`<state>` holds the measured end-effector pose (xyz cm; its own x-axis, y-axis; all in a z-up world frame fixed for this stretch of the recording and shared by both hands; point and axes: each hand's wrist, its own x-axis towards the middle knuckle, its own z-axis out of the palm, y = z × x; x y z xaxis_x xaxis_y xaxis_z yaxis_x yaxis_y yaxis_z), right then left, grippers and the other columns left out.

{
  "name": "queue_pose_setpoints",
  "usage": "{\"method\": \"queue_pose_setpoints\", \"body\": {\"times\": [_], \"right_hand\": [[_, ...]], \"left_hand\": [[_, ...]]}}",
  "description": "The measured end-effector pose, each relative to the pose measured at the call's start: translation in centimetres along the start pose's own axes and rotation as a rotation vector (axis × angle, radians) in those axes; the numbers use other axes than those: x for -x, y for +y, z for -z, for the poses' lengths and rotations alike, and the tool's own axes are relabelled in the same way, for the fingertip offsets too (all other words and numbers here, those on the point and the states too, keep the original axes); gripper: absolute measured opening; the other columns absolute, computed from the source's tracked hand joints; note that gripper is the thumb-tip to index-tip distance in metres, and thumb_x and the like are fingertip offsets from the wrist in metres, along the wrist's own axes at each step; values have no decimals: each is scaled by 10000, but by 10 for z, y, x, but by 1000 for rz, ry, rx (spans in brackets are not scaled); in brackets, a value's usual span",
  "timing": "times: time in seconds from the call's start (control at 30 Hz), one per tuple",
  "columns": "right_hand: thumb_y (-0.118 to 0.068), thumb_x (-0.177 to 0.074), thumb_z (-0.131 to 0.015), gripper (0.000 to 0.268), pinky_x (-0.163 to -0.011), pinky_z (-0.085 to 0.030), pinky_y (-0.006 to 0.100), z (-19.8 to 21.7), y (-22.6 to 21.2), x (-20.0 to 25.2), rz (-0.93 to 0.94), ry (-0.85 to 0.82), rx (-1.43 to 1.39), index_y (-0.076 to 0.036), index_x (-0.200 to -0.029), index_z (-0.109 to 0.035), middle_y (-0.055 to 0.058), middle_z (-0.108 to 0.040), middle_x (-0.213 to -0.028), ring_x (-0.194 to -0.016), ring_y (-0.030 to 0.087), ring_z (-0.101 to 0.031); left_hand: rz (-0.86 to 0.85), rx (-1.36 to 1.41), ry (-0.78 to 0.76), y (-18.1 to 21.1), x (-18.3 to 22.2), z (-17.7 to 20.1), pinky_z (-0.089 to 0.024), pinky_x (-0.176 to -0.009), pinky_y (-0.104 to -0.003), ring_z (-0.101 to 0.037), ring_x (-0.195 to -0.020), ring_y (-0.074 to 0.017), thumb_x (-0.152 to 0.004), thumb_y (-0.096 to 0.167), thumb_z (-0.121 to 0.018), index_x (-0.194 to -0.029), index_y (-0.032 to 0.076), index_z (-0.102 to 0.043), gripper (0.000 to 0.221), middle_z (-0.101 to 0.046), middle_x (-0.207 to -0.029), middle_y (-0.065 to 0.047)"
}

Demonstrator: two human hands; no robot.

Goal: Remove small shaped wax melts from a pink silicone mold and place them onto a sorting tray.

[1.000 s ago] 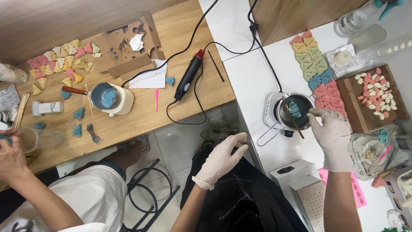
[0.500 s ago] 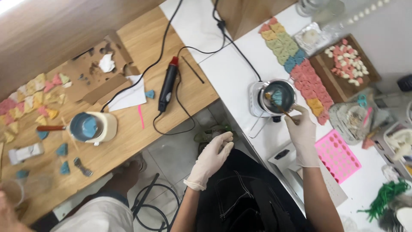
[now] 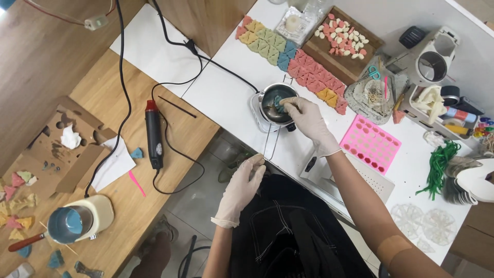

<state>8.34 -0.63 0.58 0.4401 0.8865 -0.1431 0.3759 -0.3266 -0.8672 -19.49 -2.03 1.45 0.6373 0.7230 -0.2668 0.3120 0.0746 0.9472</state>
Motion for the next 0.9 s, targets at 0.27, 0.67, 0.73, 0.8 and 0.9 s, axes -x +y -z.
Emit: {"method": "queue_pose_setpoints", "body": {"times": [0.27, 0.67, 0.73, 0.8, 0.9], "right_hand": [[-120, -1062, -538, 194, -752, -564, 297, 21, -2, 10, 211, 213, 173, 8, -1110, -675, 124, -713, -886, -793, 173, -713], [-165, -1086, -514, 200, -759, -592, 271, 2, 25, -15, 96, 291, -171, -12, -1104, -641, 74, -757, -902, -830, 123, -738], [-174, -1083, -505, 206, -726, -573, 278, 4, 14, -16, 99, 227, -110, -17, -1109, -636, 74, -759, -900, -821, 130, -737], [-173, -1085, -522, 198, -772, -574, 310, 6, 6, -14, 197, 110, 96, -20, -1111, -644, 104, -755, -882, -826, 179, -748], [-181, -1080, -518, 195, -756, -571, 329, 12, 6, -17, 222, 61, 213, -25, -1100, -635, 117, -745, -854, -805, 210, -744]], "left_hand": [[57, 0, 15, -6, -2, -8, -533, -966, -339, -699, -1131, -219, -982, 249, -597, -1345, 33, -601, 423, -719, -1248, -124], [255, 99, 98, -3, -25, -28, -515, -991, -339, -671, -1129, -203, -984, 303, -566, -1430, 28, -506, 527, -694, -1283, -134], [251, 88, 107, 1, -34, -32, -516, -985, -344, -670, -1110, -203, -980, 305, -571, -1446, 33, -485, 547, -685, -1289, -138], [219, 46, 103, 5, -39, -35, -512, -982, -352, -667, -1087, -209, -972, 299, -576, -1452, 32, -482, 558, -654, -1334, -139], [199, 20, 120, 1, -43, -42, -511, -981, -360, -661, -1068, -235, -962, 290, -586, -1460, 12, -459, 584, -630, -1357, -159]]}}
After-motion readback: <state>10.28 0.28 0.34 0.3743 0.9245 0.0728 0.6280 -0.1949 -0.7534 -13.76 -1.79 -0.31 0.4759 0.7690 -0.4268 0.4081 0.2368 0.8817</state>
